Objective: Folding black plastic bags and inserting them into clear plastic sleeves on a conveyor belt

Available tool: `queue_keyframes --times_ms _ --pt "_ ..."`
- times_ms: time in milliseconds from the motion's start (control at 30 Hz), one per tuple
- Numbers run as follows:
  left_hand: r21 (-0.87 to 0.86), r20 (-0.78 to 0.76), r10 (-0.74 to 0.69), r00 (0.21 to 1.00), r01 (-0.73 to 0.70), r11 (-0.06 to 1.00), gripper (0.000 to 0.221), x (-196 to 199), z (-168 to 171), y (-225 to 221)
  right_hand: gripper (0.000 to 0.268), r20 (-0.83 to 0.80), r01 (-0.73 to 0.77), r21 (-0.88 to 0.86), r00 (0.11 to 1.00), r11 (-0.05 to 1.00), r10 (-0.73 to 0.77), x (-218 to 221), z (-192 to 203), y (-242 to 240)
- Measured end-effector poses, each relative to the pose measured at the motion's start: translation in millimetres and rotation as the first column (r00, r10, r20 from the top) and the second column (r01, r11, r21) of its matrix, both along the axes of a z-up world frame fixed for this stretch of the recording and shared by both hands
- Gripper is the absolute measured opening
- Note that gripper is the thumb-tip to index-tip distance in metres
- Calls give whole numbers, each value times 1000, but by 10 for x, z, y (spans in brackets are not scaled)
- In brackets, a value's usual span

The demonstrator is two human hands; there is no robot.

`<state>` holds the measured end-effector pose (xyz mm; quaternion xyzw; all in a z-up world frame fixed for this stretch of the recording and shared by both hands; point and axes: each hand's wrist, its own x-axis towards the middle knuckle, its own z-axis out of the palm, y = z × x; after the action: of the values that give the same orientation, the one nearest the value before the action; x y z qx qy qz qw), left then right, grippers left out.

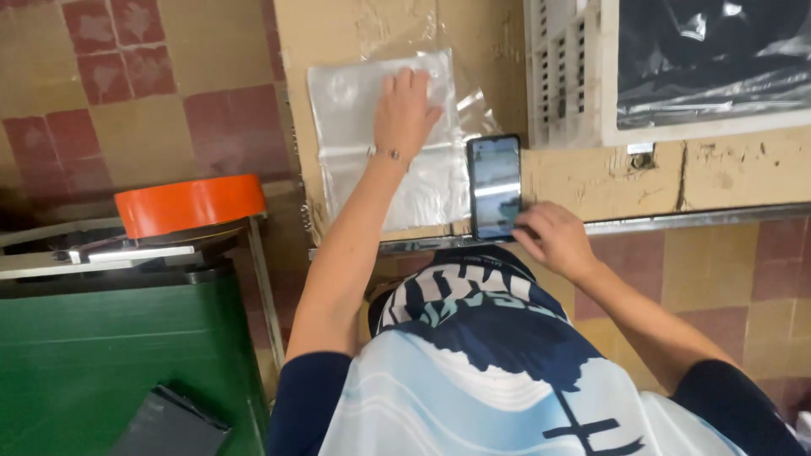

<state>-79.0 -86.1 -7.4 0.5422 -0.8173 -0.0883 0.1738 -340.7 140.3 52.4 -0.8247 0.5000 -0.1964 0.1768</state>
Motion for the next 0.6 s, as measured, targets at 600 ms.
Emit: queue_keyframes --times_ms 600 --pt "89 -207 -15 978 34 995 13 72 52 -257 25 90 -42 -50 995 998 46 -149 -308 414"
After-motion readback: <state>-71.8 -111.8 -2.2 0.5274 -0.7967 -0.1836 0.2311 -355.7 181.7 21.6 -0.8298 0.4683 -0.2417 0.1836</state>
